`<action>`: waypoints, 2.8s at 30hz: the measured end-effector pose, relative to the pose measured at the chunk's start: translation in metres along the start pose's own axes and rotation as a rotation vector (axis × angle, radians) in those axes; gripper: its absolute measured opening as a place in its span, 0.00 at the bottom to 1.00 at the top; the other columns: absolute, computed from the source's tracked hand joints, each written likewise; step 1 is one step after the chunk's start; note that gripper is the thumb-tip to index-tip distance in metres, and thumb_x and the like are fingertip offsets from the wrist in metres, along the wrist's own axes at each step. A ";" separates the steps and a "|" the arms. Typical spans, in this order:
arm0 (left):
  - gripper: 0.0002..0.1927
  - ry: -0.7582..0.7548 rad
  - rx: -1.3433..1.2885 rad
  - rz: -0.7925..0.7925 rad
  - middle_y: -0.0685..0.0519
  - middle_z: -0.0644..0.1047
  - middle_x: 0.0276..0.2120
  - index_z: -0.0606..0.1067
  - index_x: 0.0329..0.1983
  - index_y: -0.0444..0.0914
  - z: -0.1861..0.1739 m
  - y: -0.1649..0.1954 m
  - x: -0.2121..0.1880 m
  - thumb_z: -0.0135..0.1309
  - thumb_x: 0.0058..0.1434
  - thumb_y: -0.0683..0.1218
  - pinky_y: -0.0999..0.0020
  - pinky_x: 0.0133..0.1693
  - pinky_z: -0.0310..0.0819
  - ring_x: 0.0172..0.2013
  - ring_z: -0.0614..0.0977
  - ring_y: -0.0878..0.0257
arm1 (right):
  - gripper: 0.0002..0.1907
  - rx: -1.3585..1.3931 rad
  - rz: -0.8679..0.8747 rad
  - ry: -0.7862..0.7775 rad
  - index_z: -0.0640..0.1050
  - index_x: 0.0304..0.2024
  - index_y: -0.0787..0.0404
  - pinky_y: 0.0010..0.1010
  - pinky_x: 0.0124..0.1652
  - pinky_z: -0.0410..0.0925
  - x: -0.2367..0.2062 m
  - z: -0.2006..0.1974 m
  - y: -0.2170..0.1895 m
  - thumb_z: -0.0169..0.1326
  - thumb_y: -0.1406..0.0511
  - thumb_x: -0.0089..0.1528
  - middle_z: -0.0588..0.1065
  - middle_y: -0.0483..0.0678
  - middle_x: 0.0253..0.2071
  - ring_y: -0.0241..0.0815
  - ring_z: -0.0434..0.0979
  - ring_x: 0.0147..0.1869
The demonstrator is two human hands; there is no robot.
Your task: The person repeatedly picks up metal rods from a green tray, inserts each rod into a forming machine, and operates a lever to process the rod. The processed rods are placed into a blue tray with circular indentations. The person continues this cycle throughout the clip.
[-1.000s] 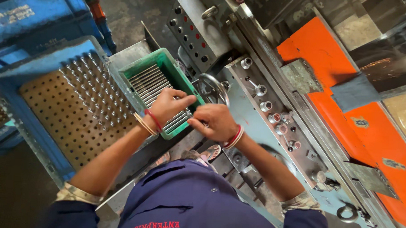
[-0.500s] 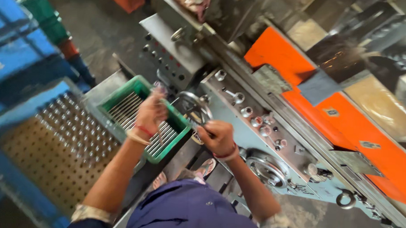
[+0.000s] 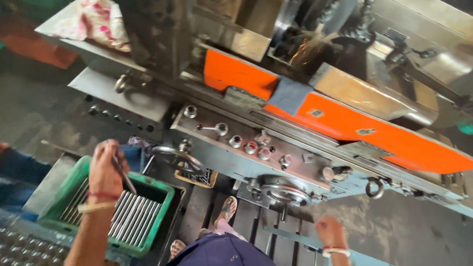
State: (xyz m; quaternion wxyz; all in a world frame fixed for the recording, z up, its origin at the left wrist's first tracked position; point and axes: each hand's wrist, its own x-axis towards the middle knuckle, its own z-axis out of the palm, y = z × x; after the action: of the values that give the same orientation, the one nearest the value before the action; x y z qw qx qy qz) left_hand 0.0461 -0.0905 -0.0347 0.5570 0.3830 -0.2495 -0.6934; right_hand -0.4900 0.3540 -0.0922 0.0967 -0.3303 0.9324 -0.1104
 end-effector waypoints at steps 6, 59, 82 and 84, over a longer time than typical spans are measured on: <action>0.03 -0.376 0.093 0.187 0.60 0.74 0.36 0.75 0.44 0.42 0.221 0.069 0.024 0.53 0.72 0.45 0.77 0.29 0.66 0.33 0.74 0.73 | 0.04 -0.119 -0.080 0.678 0.82 0.38 0.53 0.43 0.33 0.72 0.082 -0.110 0.022 0.59 0.63 0.62 0.78 0.53 0.40 0.57 0.79 0.36; 0.06 -0.806 0.575 -0.264 0.56 0.76 0.25 0.76 0.41 0.42 0.595 -0.284 0.146 0.57 0.65 0.47 0.70 0.21 0.68 0.21 0.75 0.68 | 0.39 -0.525 0.351 0.681 0.85 0.33 0.68 0.50 0.37 0.70 0.342 -0.382 0.092 0.31 0.49 0.76 0.79 0.67 0.28 0.66 0.82 0.38; 0.11 -0.342 0.164 -0.550 0.55 0.68 0.21 0.70 0.33 0.42 0.707 -0.271 0.169 0.53 0.65 0.52 0.62 0.21 0.57 0.17 0.69 0.62 | 0.46 -0.697 0.460 0.635 0.86 0.29 0.64 0.48 0.36 0.68 0.351 -0.383 0.109 0.29 0.43 0.79 0.81 0.65 0.30 0.66 0.82 0.38; 0.10 -0.247 0.157 -0.660 0.57 0.70 0.20 0.70 0.32 0.44 0.716 -0.266 0.174 0.52 0.64 0.52 0.60 0.22 0.62 0.18 0.70 0.63 | 0.44 -0.690 0.453 0.637 0.86 0.30 0.64 0.48 0.36 0.68 0.351 -0.382 0.112 0.29 0.44 0.78 0.81 0.65 0.29 0.67 0.82 0.38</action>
State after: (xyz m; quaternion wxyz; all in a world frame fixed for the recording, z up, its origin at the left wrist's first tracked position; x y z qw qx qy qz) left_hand -0.7031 -0.2480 0.1321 0.2378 0.3976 -0.2304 -0.8557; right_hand -0.9210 0.2689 0.2052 -0.2849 -0.0828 0.9458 0.1321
